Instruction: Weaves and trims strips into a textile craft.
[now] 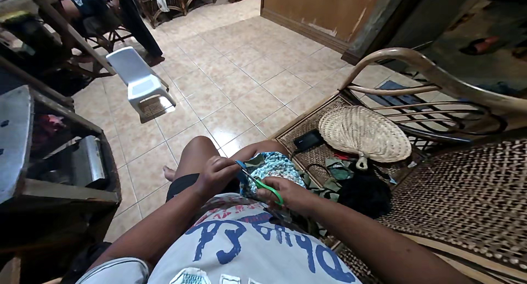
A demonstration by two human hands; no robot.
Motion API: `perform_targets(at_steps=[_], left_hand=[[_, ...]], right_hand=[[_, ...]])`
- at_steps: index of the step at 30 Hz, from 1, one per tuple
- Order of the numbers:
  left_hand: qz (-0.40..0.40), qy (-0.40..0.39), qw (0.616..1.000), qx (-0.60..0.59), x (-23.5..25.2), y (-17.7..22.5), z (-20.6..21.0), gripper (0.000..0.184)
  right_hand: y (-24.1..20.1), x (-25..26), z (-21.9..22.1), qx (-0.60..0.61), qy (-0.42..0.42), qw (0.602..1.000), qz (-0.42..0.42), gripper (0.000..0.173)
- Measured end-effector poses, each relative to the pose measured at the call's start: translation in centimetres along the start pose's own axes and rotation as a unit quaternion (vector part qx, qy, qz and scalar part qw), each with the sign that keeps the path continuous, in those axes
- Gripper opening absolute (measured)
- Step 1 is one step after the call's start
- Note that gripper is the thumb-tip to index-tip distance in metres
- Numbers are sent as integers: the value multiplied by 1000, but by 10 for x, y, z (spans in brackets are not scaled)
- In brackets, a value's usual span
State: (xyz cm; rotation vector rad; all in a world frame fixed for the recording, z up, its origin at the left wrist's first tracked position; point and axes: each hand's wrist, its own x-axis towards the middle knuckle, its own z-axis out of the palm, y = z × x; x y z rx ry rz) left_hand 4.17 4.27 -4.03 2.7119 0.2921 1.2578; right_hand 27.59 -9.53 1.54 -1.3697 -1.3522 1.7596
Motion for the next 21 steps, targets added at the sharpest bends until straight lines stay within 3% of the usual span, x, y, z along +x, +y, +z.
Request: perform_targets(at_steps=[10,21], left_hand=[[27,-8,1000,-2,1,2,3,11],[10,-3,1000,-6,-1,3,4,10]], right_hand=[[8,3,4,17,-1,1000,5,40],[9,4,4,-8,11,1000,-16,38]])
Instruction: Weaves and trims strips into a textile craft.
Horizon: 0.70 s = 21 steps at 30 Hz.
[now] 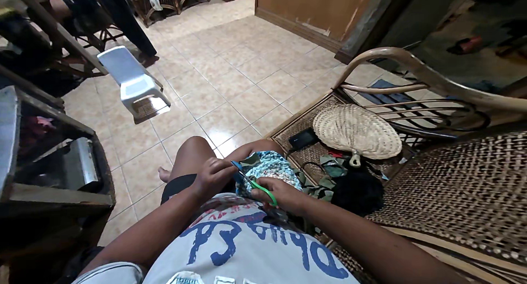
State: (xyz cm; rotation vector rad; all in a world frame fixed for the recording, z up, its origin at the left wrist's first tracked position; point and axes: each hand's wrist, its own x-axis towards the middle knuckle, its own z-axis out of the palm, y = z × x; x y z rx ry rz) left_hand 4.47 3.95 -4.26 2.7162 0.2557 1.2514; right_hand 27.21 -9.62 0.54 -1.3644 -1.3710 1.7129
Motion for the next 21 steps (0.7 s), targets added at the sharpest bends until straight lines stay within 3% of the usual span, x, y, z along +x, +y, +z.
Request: perform_targets(at_steps=[8,12,15,19,21], left_hand=[[-31,16,999,-7,-2,-3,1,9],[-200,40,973,-107,0,1,1,14],[-383,82,882,-262,8,4,-1,17],[-453,104,818,-340,10,3,-2,30],[-470,86,804,-353,13,3,-5,32]], right_hand=[[1,6,-7,-24,-30,999,-4,40],[-1,6,-42,-117,-47,992,-13,43],[0,0,-72,-137,73,988,15,46],[44,2,-105,-198,343,915,74,59],[75,5,-114,-221,394,883,125,62]])
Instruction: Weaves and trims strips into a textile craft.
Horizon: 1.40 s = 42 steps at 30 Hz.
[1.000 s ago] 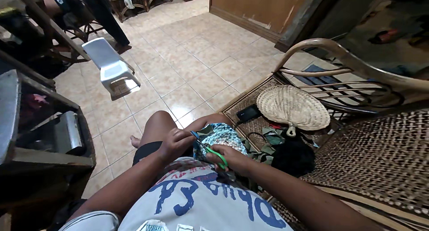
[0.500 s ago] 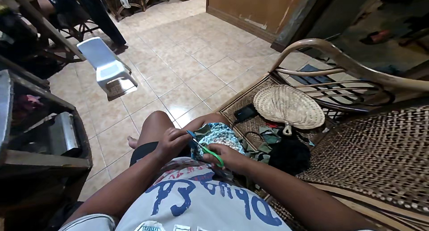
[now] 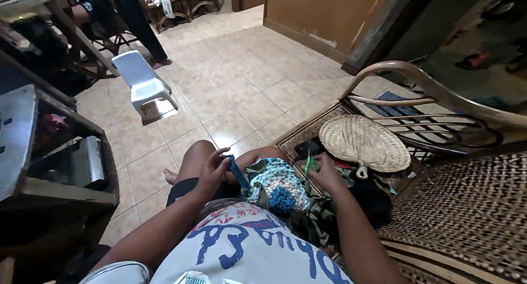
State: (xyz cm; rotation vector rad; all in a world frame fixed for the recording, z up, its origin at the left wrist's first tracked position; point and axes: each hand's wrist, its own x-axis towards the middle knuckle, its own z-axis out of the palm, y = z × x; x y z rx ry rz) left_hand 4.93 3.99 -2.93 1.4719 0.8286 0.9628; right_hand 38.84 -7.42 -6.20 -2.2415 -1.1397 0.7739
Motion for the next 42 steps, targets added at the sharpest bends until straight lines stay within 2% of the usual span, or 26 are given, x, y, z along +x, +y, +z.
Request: perform_targets(at_steps=[5,8,14,17,19,22,25,27,32,36,39,42], left_hand=[[-52,-31,998,-13,-1,7,0,27],[-64,-46,997,-16,0,9,1,31],[-62,-41,997,-23,-3,14,5,23],[-54,-26,998,-14,-5,14,5,18],[-26,-30,999,9,-6,13,5,17],[14,-56,998,29,-7,16,9,17],[19,-97,995,3,-10,26,18,30],[0,-108,994,-4,-13,35,25,37],[-12,-130,991,-11,-18,44,32,39],[1,-120,993,-13,-20,40,35,39],[-1,-126,992,-9,-18,41,35,38],[14,-137,991,5,-18,42,36,37]], right_hand=[[39,9,28,-92,26,990,105,54],[54,10,37,-144,28,983,111,47],[71,11,47,-221,-68,965,120,31],[64,12,41,-177,-21,978,109,31],[42,7,30,-118,51,991,45,30],[-5,-6,18,-22,113,984,-133,29],[-63,-34,23,84,59,951,-292,37],[-92,-54,36,156,6,924,-348,43],[-115,-76,56,256,-4,901,-351,21],[-114,-81,54,262,-23,907,-330,22],[-110,-81,59,273,16,894,-353,17],[-106,-78,61,235,70,884,-398,16]])
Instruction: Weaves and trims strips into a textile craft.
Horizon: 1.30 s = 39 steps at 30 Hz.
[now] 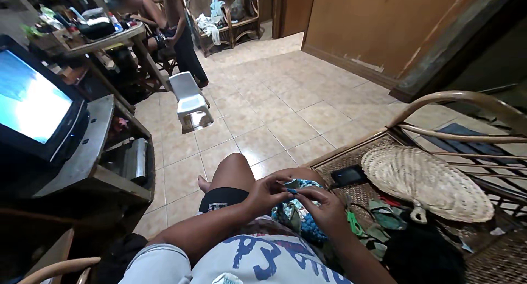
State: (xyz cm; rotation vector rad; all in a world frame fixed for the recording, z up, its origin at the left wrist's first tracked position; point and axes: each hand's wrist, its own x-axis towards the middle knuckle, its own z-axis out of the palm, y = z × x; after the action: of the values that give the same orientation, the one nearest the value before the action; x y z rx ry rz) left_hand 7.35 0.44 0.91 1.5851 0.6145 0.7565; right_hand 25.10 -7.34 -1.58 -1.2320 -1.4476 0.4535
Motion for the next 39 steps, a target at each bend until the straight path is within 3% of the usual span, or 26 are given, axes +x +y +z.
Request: perform_targets(at_steps=[5,8,12,16,21,28,36,39], left_hand=[[96,5,994,58,1,-4,4,32],[178,19,979,101,2,-8,6,34],[214,40,970,110,2,-8,10,36],[191,29,971,138,1,-5,12,29],[80,5,989,127,1,-2,12,16],[46,-5,987,156,0,3,13,19],[94,-29,980,175,1,-6,11,22],[57,-61,981,176,-1,-12,6,25]], right_hand=[[-2,-2,0,-152,15,984,-94,22],[-5,-1,1,-177,22,979,-102,23],[-7,-3,3,-209,50,966,-141,23],[-7,-6,4,-267,76,942,-187,23],[-4,-8,3,-267,79,941,-191,23],[-4,-8,1,-200,54,972,-109,25],[-5,-10,0,-214,29,972,-94,21],[-5,-9,-3,-117,-51,992,15,23]])
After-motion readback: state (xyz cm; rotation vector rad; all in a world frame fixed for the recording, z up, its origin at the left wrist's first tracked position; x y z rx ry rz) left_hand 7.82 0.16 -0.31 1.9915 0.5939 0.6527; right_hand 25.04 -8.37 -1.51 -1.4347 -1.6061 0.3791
